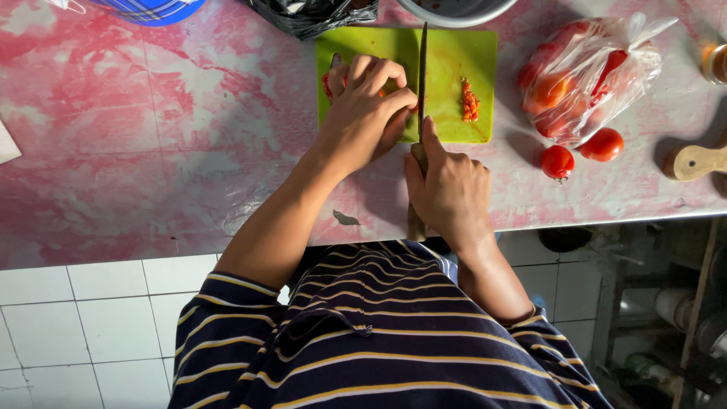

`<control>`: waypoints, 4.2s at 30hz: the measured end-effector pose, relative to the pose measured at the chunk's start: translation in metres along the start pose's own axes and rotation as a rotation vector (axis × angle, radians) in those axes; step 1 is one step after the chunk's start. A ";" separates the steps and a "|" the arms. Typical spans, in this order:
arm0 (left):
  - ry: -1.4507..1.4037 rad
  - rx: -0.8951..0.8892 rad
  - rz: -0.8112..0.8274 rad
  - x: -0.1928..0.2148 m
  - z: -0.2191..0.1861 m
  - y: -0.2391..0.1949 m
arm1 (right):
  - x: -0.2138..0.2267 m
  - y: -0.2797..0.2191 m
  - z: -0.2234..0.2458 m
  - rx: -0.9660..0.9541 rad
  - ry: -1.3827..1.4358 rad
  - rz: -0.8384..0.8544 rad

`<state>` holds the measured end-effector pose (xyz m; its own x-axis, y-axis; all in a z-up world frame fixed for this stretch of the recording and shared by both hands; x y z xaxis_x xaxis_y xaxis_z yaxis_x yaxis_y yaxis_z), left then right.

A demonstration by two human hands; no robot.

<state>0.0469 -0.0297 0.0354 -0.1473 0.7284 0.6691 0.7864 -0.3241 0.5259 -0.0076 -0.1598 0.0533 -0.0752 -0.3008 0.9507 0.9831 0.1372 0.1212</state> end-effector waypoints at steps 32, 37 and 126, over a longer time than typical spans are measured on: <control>-0.023 -0.012 -0.023 0.001 0.003 0.000 | 0.005 -0.004 -0.003 0.019 0.205 0.021; -0.009 0.010 -0.021 -0.004 0.006 -0.001 | 0.010 -0.017 0.004 0.047 0.210 0.050; 0.108 0.109 0.095 0.041 0.025 0.007 | -0.016 -0.005 0.007 0.053 0.263 0.065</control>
<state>0.0618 0.0128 0.0534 -0.1280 0.6266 0.7688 0.8595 -0.3168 0.4012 -0.0128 -0.1487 0.0393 0.0401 -0.5239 0.8508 0.9739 0.2109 0.0840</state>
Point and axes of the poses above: each hand's wrist, its own y-axis towards the middle knuckle, its own x-axis out of the back of the hand, z = x × y, the point moved 7 cm from there along y, towards the middle knuckle, and after that the axes turned 8 degrees about -z, right-handed, at the moved point
